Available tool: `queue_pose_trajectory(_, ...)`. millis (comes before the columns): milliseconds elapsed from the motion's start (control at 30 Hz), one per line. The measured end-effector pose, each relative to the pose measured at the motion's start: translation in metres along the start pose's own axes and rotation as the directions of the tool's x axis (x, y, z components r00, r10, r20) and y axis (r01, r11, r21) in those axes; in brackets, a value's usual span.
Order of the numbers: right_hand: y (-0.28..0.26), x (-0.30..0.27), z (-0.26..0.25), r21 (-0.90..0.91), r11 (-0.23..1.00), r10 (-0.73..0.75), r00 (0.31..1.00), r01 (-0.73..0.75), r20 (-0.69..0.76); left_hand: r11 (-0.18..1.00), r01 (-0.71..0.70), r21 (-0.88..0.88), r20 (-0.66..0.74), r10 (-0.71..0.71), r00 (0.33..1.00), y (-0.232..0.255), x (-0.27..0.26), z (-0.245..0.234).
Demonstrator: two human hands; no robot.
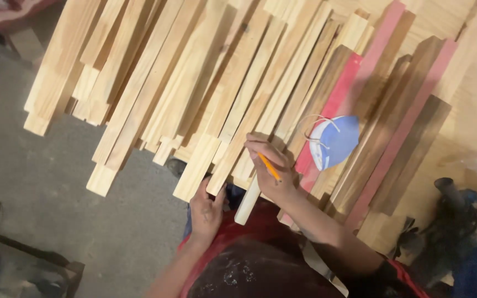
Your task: Marking wooden slats with a pencil on a workbench
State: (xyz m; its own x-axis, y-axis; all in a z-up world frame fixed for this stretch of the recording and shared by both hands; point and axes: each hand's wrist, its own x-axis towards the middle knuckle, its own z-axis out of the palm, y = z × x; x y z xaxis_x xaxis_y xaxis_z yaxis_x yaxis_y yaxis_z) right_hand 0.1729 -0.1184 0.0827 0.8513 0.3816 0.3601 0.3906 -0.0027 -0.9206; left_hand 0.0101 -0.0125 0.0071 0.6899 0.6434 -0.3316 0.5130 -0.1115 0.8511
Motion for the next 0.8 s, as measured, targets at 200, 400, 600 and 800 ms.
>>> queue_pose_trajectory(200, 0.032, -0.018, 0.006, 0.048, 0.998, 0.038, 0.999, -0.038, 0.001, 0.99, -0.06, 0.13, -0.08, 0.071, 0.994, -0.015, 0.005, 0.003)
queue_pose_trajectory(400, 0.031, -0.017, 0.004, 0.083, 0.995, 0.06, 0.997, -0.063, 0.04, 0.977, 0.215, 0.01, -0.014, -0.215, 0.977, 0.029, 0.004, -0.004)
queue_pose_trajectory(600, 0.034, -0.037, -0.034, 0.047, 0.973, 0.227, 0.971, -0.224, -0.073, 0.867, 0.282, 0.41, 0.401, -0.449, 0.799, 0.013, -0.004, -0.011)
queue_pose_trajectory(800, -0.002, -0.016, -0.086, -0.017, 0.945, 0.315, 0.922, -0.327, -0.226, 0.973, 0.067, 0.219, 0.723, -0.208, 0.659, 0.007, 0.004, 0.016)
